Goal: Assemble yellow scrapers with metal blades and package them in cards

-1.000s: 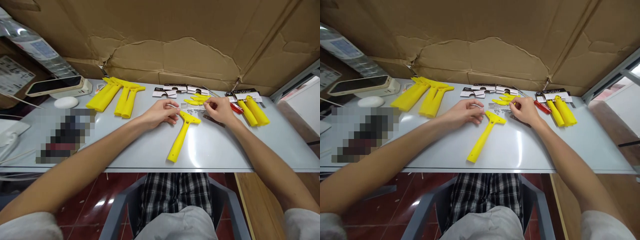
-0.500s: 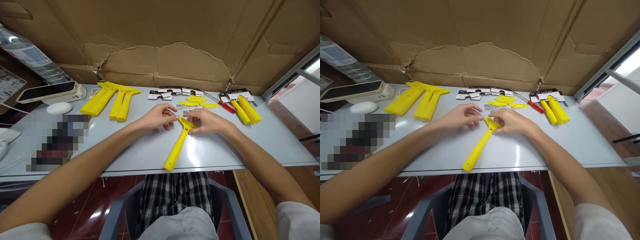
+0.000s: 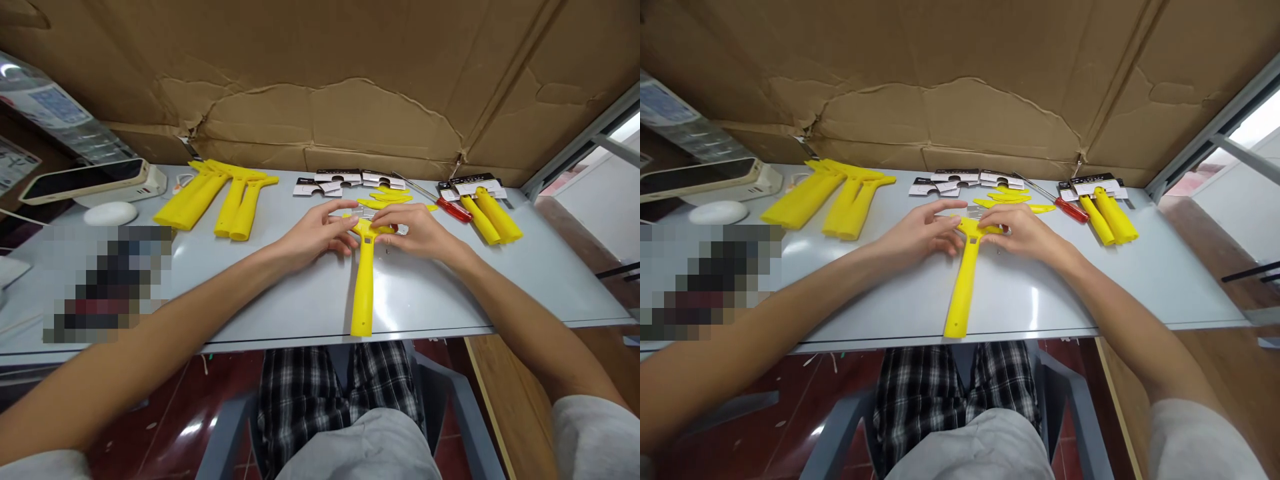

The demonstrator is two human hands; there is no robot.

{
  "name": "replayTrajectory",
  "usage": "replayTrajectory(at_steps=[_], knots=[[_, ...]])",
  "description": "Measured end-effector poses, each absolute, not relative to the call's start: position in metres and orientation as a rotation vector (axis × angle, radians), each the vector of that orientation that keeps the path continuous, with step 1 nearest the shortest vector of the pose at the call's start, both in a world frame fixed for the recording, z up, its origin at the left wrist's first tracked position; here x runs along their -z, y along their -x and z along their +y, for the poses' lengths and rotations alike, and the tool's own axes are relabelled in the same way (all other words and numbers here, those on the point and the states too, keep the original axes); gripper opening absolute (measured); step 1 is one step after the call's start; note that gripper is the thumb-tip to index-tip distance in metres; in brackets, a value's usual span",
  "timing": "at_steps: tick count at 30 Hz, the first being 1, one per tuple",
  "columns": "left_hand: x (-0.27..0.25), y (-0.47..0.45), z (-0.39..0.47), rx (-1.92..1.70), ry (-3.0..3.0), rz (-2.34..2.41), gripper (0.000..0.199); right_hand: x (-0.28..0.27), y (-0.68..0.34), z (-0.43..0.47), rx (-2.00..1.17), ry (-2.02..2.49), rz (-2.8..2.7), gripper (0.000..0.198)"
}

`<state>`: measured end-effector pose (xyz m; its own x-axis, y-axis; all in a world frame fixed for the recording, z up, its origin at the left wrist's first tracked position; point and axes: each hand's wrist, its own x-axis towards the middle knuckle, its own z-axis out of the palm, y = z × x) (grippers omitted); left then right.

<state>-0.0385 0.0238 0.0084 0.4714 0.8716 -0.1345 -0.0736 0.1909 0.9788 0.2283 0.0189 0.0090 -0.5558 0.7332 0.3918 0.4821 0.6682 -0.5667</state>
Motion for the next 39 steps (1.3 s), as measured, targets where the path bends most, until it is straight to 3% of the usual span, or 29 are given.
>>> replayTrajectory(at_steps=[5, 9, 16, 21, 29, 34, 39], knots=[[-0.007, 0.032, 0.016, -0.737, -1.114, 0.878, 0.019, -0.028, -0.230, 0.010, -0.728, 0.942, -2.330, 0.036], [-0.012, 0.029, 0.012, -0.798, -1.026, 0.929, 0.029, -0.036, -0.239, 0.012, -0.850, 1.071, -2.241, 0.041], [-0.003, 0.028, 0.018, -0.965, -0.959, 0.874, 0.019, -0.015, -0.231, 0.020, -1.126, 1.196, -1.860, 0.051], [0.004, 0.030, 0.017, -0.838, -1.029, 0.714, 0.024, -0.006, -0.213, 0.019, -1.237, 1.076, -1.543, 0.062], [0.004, 0.034, 0.023, -0.868, -1.042, 0.792, 0.023, -0.009, -0.232, 0.020, -1.779, 1.173, -1.480, 0.080], [0.002, 0.033, 0.021, -0.835, -1.051, 0.771, 0.029, 0.001, -0.227, 0.027, -1.480, 1.112, -1.493, 0.057], [0.001, 0.033, 0.018, -0.789, -1.129, 0.800, 0.049, 0.003, -0.228, 0.038, -1.130, 1.083, -1.452, 0.043]])
